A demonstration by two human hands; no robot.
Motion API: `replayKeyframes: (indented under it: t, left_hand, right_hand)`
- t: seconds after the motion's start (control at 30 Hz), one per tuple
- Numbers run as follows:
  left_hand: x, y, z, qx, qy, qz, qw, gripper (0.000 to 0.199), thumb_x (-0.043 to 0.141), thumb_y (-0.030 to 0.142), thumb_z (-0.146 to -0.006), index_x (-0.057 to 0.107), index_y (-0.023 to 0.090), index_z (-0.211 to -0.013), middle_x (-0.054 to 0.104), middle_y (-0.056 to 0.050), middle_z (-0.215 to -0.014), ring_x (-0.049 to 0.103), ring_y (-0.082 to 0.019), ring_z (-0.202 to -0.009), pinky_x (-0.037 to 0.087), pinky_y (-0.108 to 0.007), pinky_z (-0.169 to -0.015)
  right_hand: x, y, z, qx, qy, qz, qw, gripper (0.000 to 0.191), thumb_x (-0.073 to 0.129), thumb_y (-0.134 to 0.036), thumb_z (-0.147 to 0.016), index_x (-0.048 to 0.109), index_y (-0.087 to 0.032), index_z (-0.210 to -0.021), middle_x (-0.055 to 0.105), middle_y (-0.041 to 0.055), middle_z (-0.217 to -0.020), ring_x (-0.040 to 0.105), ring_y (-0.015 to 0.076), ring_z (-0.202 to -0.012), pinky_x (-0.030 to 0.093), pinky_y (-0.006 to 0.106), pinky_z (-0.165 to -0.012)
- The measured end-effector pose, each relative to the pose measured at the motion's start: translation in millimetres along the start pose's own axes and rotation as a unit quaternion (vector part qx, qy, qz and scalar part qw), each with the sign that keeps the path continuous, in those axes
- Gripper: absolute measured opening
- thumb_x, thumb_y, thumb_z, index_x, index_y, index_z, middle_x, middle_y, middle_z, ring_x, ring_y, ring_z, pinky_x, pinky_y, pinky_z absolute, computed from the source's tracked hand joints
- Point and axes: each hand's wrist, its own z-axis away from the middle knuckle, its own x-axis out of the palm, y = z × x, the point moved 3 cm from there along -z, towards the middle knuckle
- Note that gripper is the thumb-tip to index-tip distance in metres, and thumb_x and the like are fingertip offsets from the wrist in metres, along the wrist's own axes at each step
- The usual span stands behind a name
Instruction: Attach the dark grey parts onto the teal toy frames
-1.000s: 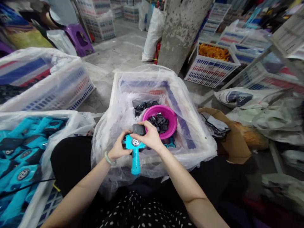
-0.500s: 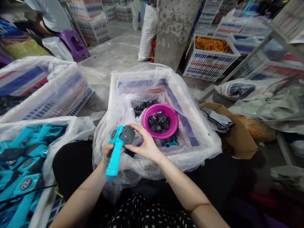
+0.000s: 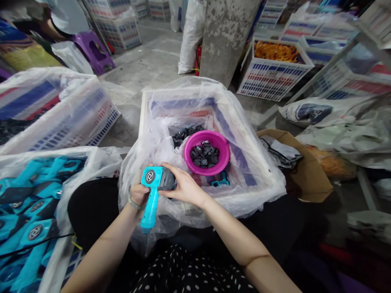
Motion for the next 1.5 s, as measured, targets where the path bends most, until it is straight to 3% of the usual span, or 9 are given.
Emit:
replayKeyframes:
  t: [0.33,0.53,0.7,0.87,1.0,1.13,1.27,1.4,1.5]
  left_hand:
    - [9.0,6.1,-9.5,-0.011,0.033,0.025,0.999,0.070,0.062,0.027,-0.049,0.066,0.022,-0.119,0.075,-0.006,-0.102,0.069,-0.033,-0.098,0.058,-0.047,-0.082]
    - [17.4,18.5,-10.8,0.075,0.020,-0.097,0.992,0.081,0.074,0.035,-0.070,0.048,0.023,-0.145,0.064,-0.008,-0.126,0.060,-0.029,-0.118,0.048,-0.043,-0.105]
    - [18.9,12.1,-12.5,0.105,0.117,-0.246,0.956,0.094,0.091,0.044,-0.061,0.049,0.022,-0.142,0.053,-0.013,-0.141,0.050,-0.036,-0.134,0.040,-0.048,-0.115]
    - [20.5,0.9,-14.1,0.042,0.088,-0.128,0.987,0.085,0.090,0.052,-0.064,0.051,0.022,-0.133,0.061,-0.010,-0.127,0.061,-0.030,-0.118,0.047,-0.045,-0.106]
    - [25.9,-4.0,-14.6,0.044,0.037,0.009,0.998,0.085,0.092,0.050,-0.061,0.054,0.025,-0.133,0.064,-0.007,-0.126,0.061,-0.028,-0.117,0.051,-0.037,-0.100]
    - [26.8,-10.4,-17.6,0.026,0.085,0.027,0.996,0.075,0.090,0.045,-0.063,0.057,0.023,-0.127,0.067,-0.005,-0.117,0.064,-0.025,-0.109,0.052,-0.035,-0.096]
    - [23.6,-12.1,-28.0,-0.020,0.141,0.036,0.989,0.068,0.085,0.045,-0.069,0.054,0.024,-0.126,0.067,-0.004,-0.114,0.065,-0.023,-0.104,0.053,-0.036,-0.092]
    - [17.8,-10.1,-40.1,-0.060,0.181,0.051,0.980,0.065,0.082,0.043,-0.074,0.052,0.025,-0.128,0.068,-0.004,-0.114,0.066,-0.022,-0.104,0.054,-0.037,-0.095]
    - [15.1,-9.1,-43.0,-0.060,0.182,0.063,0.979,0.060,0.084,0.045,-0.074,0.053,0.022,-0.121,0.067,-0.006,-0.117,0.065,-0.024,-0.111,0.052,-0.039,-0.101]
  right_hand:
    - [-10.1,5.7,-11.5,-0.041,-0.059,0.066,0.995,0.082,0.085,-0.035,-0.075,0.049,-0.020,-0.148,0.060,0.0143,-0.147,0.061,0.0309,-0.133,0.049,0.045,-0.114]
    - [0.6,18.0,-9.8,0.013,0.004,0.207,0.978,0.072,0.081,-0.022,-0.072,0.056,-0.016,-0.139,0.067,0.0173,-0.135,0.068,0.0356,-0.121,0.055,0.050,-0.102]
    - [18.3,23.3,-10.0,0.031,-0.003,0.260,0.965,0.071,0.077,-0.018,-0.076,0.052,-0.015,-0.142,0.062,0.0222,-0.141,0.064,0.0387,-0.124,0.051,0.055,-0.106]
    - [4.0,37.3,-16.6,0.040,-0.064,0.065,0.995,0.080,0.087,-0.035,-0.072,0.050,-0.019,-0.142,0.059,0.0171,-0.140,0.058,0.0339,-0.131,0.048,0.050,-0.113]
    - [0.8,56.2,-19.9,0.086,-0.106,-0.179,0.974,0.094,0.086,-0.056,-0.071,0.045,-0.018,-0.147,0.058,0.0153,-0.142,0.061,0.0299,-0.130,0.050,0.044,-0.110]
    - [7.0,78.9,-25.8,0.111,-0.083,-0.211,0.968,0.093,0.087,-0.062,-0.067,0.052,-0.017,-0.140,0.065,0.0135,-0.134,0.064,0.0310,-0.124,0.050,0.046,-0.109]
    - [6.0,92.5,-41.3,0.129,-0.135,-0.142,0.972,0.083,0.076,-0.067,-0.079,0.052,-0.018,-0.141,0.065,0.0135,-0.133,0.064,0.0307,-0.123,0.052,0.049,-0.108]
    - [-7.3,80.4,-59.7,0.005,-0.064,0.041,0.997,0.087,0.079,-0.055,-0.082,0.044,-0.020,-0.153,0.051,0.0173,-0.153,0.043,0.0351,-0.148,0.032,0.057,-0.125]
    - [-8.3,66.6,-63.1,-0.100,-0.101,0.086,0.986,0.075,0.082,-0.045,-0.082,0.054,-0.023,-0.148,0.058,0.0141,-0.149,0.049,0.0327,-0.145,0.034,0.054,-0.126]
